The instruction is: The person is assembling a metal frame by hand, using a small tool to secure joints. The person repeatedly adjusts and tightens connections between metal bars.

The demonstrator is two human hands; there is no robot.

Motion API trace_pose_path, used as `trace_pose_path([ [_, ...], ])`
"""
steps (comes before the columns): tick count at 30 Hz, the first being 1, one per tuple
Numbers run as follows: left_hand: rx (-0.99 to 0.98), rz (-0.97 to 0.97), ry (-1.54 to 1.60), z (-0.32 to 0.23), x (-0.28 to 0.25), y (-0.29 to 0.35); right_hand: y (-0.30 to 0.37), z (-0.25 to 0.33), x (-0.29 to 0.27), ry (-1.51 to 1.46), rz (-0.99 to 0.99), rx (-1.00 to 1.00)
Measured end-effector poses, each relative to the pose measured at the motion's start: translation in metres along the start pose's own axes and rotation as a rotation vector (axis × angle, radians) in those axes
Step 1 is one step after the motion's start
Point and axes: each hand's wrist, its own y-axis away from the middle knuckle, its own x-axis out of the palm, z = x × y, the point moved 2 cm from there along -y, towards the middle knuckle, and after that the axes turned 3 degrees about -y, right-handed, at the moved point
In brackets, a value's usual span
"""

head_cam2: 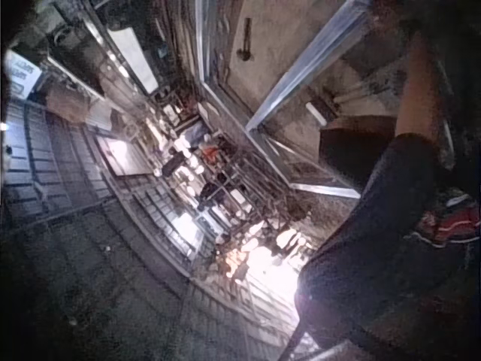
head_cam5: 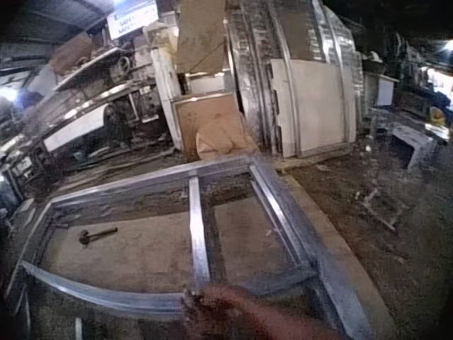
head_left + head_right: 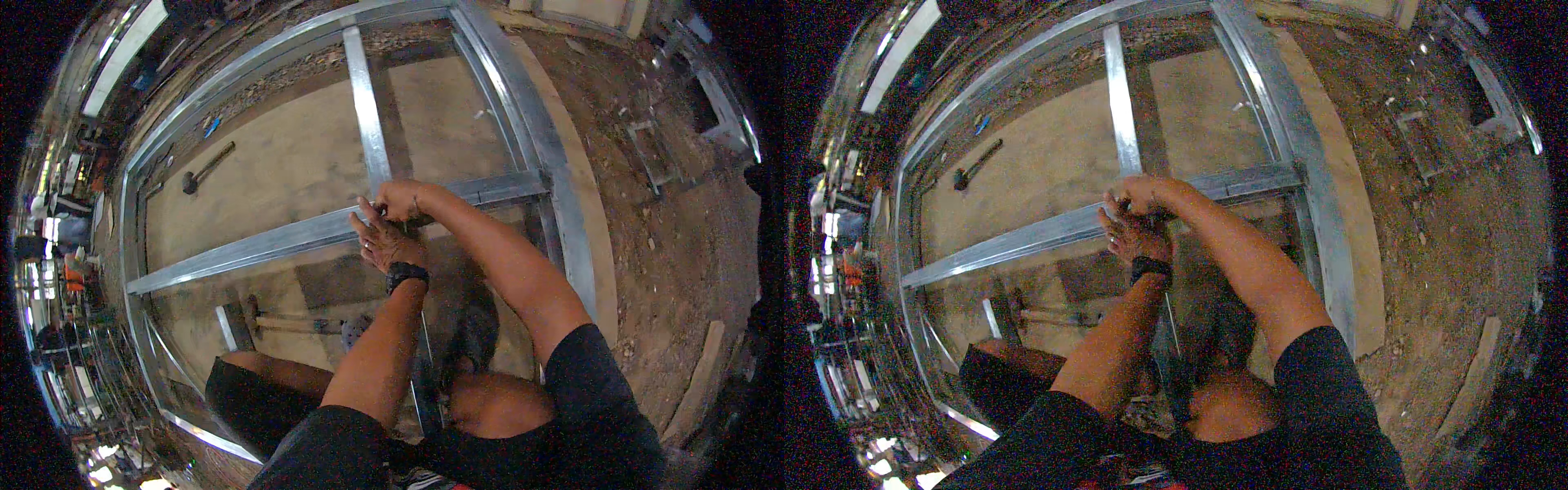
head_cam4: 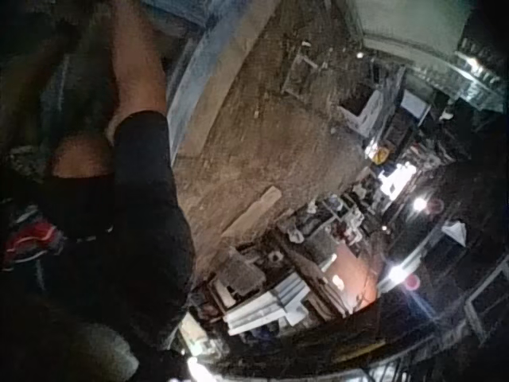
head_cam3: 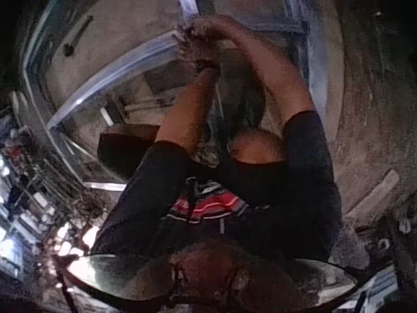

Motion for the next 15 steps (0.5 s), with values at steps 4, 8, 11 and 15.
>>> trace_pose_path([
  [4,-0.039,0.156,0.106,-0.003,-0.013,0.002,-0.003,-0.009,0.0,-0.022,0.039,-0.066],
  [8,-0.035,0.154,0.139,-0.006,-0.021,0.002,-0.011,-0.013,0.002,-0.136,0.16,0.086],
  [11,-0.014,0.176,0.119,-0.009,-0.02,0.003,-0.014,-0.021,0.0,-0.069,0.094,-0.048],
  [15,0.001,0.218,0.044,-0.006,-0.009,0.002,-0.018,-0.026,0.005,-0.1,0.157,0.079],
])
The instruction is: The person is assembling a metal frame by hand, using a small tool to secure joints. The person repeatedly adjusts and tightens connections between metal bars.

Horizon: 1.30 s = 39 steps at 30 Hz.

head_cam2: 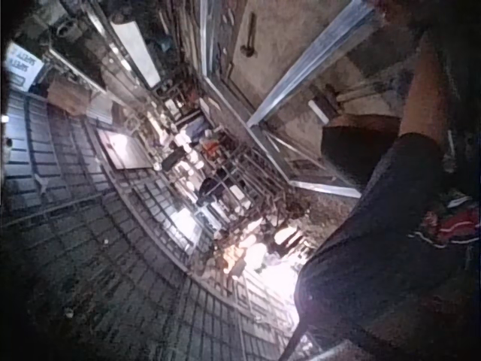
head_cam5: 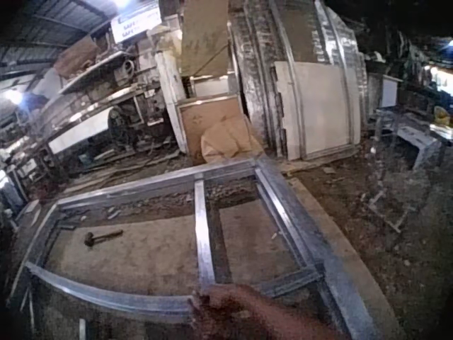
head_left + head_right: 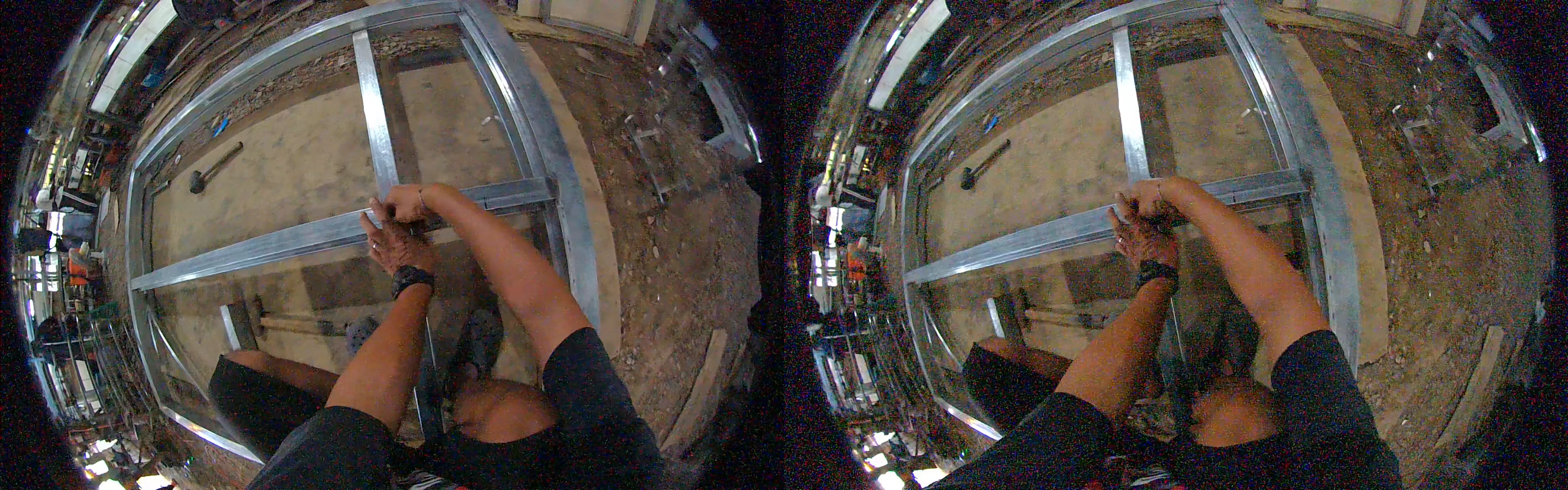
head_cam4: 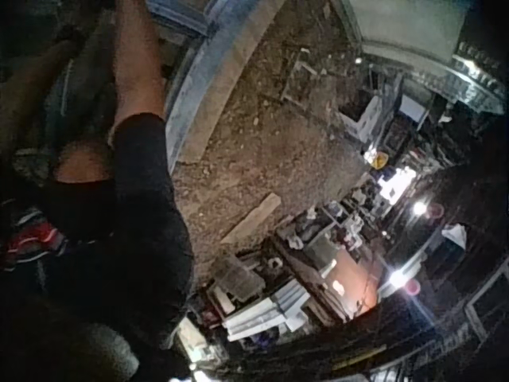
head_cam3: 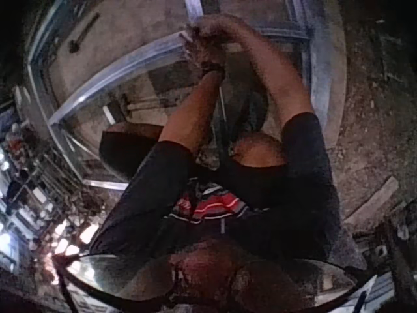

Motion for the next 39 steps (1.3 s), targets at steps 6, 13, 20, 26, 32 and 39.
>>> trace_pose_path([
  [6,0.04,-0.116,-0.098,0.007,0.011,-0.003,-0.004,-0.006,-0.008,0.026,0.032,0.012],
  [13,-0.027,-0.076,0.142,0.029,0.01,-0.024,0.016,0.016,-0.013,-0.377,-0.254,-0.005],
  [20,0.078,0.139,-0.172,0.022,0.003,0.002,0.021,-0.007,0.012,-0.747,-0.932,-0.076],
  [26,0.015,-0.051,-0.566,0.054,0.007,-0.007,0.09,0.011,0.03,-1.209,-1.045,-0.198],
  [32,-0.016,-0.013,-0.383,0.052,0.006,-0.022,0.173,0.013,0.105,-1.262,-0.954,-0.177],
  [39,0.015,0.065,-0.406,0.028,-0.005,0.002,0.188,-0.04,0.181,-1.302,-0.914,-0.175],
])
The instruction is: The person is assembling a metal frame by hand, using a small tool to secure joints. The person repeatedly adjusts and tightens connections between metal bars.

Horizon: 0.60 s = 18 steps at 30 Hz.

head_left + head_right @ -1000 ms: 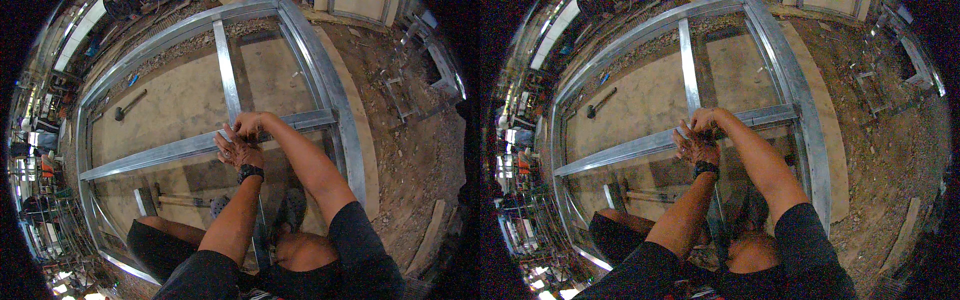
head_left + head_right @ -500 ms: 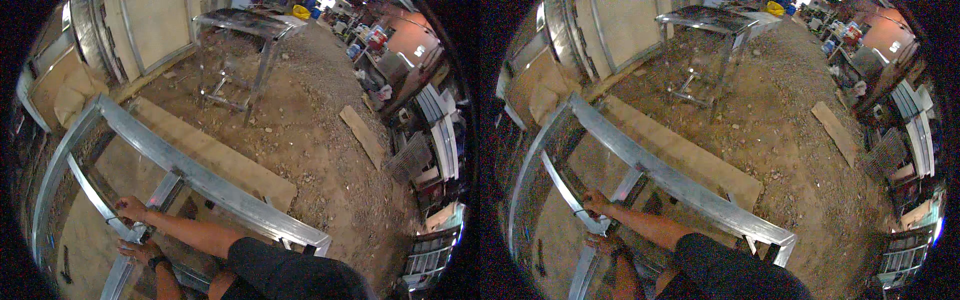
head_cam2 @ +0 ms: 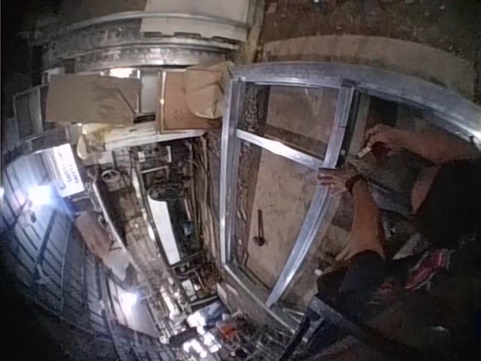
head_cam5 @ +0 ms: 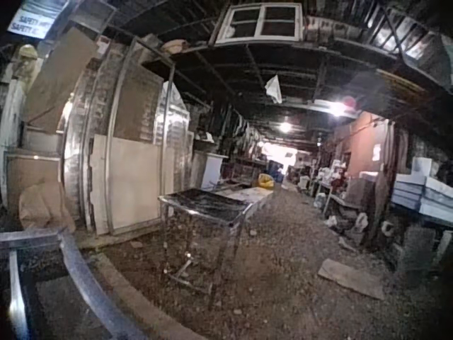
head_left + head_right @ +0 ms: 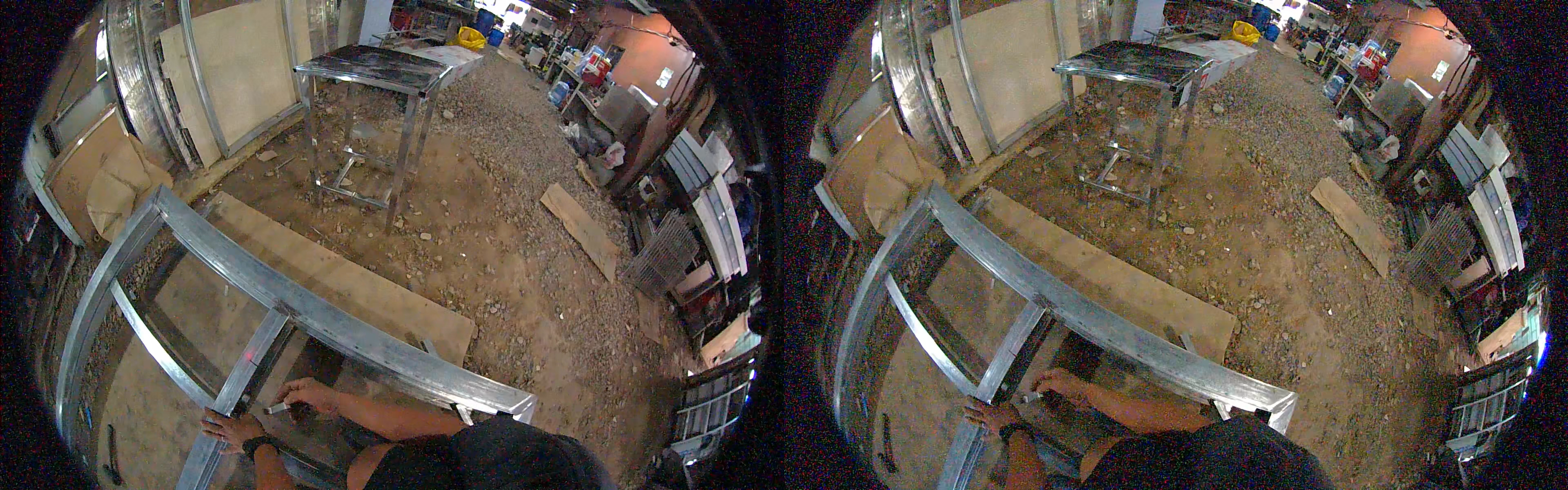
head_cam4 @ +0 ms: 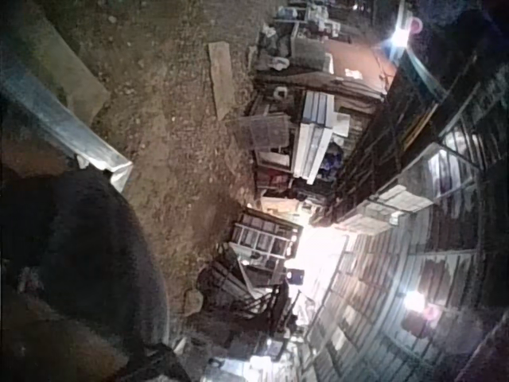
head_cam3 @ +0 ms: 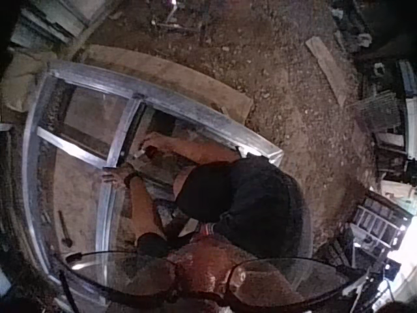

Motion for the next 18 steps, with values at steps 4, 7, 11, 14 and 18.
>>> trace_pose_path([
  [4,0.054,0.133,-0.374,-0.004,0.001,-0.021,-0.007,0.019,0.005,0.58,-0.052,0.01],
  [7,-0.023,-0.073,0.084,0.033,0.058,-0.047,-0.009,0.029,0.002,0.611,-0.058,-0.012],
  [11,0.111,0.013,0.042,-0.042,-0.021,-0.003,0.003,-0.001,-0.064,0.487,-0.296,-0.064],
  [14,0.1,-0.024,0.13,-0.036,-0.021,-0.003,0.0,-0.026,-0.085,0.383,-0.41,0.092],
  [18,0.087,-0.016,0.146,-0.031,-0.019,-0.006,-0.013,-0.046,-0.11,0.331,-0.548,0.2],
])
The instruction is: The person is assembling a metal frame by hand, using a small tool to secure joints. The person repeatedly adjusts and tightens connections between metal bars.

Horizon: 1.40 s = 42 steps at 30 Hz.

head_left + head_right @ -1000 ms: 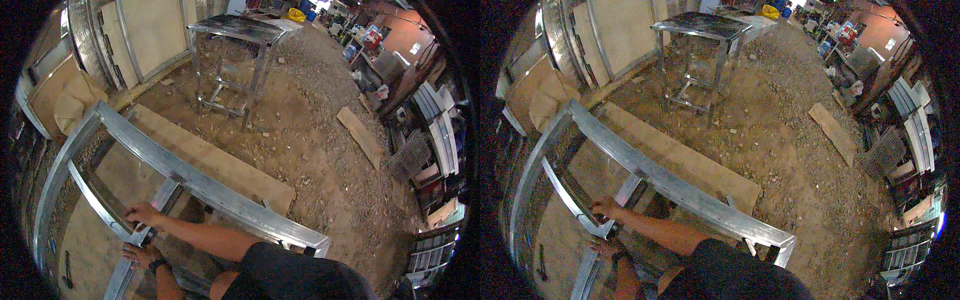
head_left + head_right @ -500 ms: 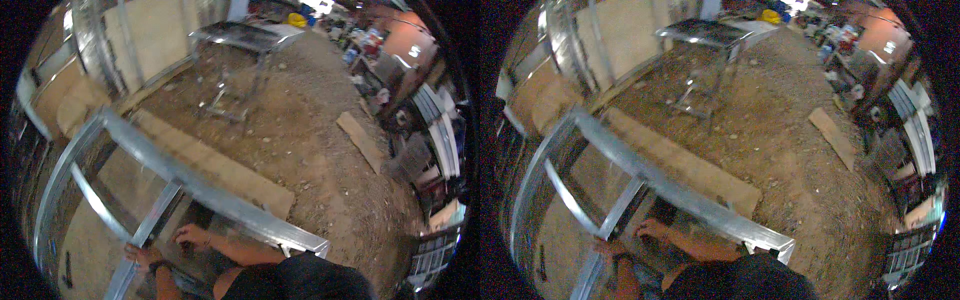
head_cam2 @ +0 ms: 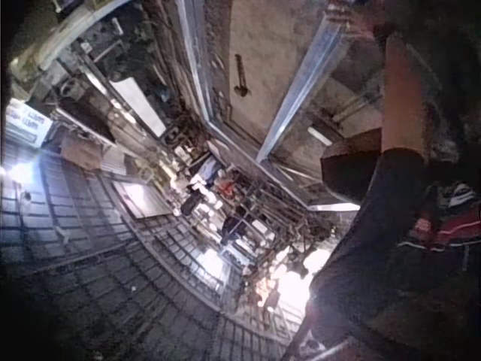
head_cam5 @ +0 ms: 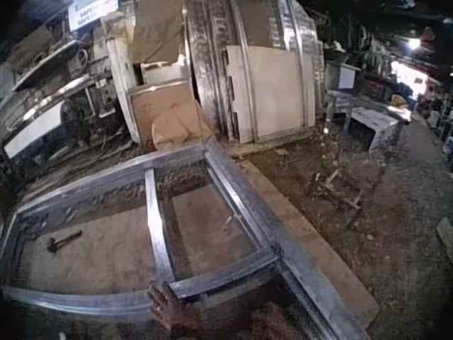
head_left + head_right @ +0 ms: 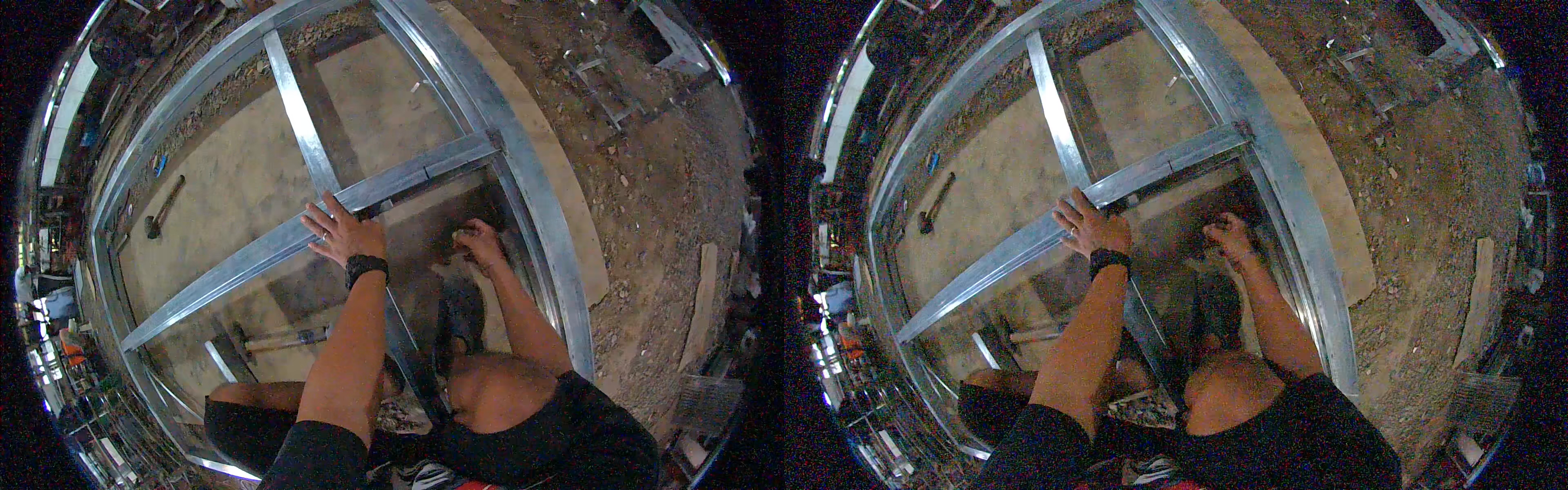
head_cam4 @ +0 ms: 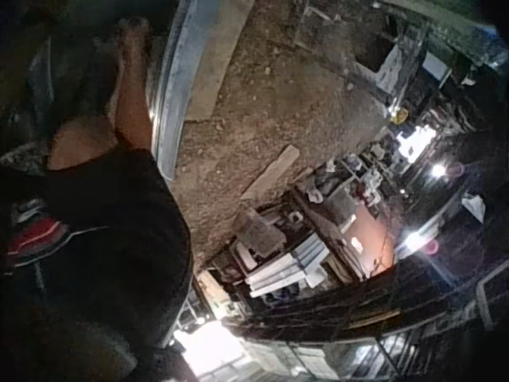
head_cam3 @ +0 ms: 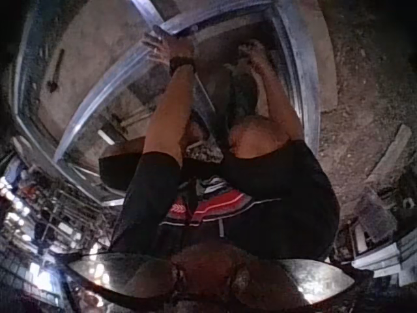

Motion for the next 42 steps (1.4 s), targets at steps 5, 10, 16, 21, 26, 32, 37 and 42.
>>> trace_pose_path([
  [5,0.025,-0.049,0.011,0.001,0.004,0.005,-0.014,-0.019,-0.007,-0.09,-0.11,0.011],
  [10,0.022,-0.031,0.021,-0.006,-0.001,0.007,-0.004,-0.022,-0.007,-0.24,-0.186,0.065],
  [16,0.01,-0.052,-0.007,0.0,-0.002,0.003,0.0,-0.033,0.008,-0.361,-0.223,-0.042],
  [21,-0.011,-0.04,-0.007,0.004,0.0,0.0,-0.022,-0.062,0.011,0.119,-0.308,-0.2],
  [26,0.016,-0.054,0.032,-0.004,0.003,0.004,-0.034,-0.093,0.011,0.246,-0.513,-0.556],
  [32,-0.014,-0.041,0.015,0.008,0.003,-0.002,0.008,-0.035,0.04,-0.043,-0.304,-0.182],
  [37,0.01,-0.085,0.015,0.0,0.006,0.003,0.017,0.047,0.068,0.083,-0.316,-0.546],
  [42,0.016,-0.031,0.068,-0.006,-0.004,0.005,0.009,0.088,0.102,-0.049,-0.274,-0.676],
])
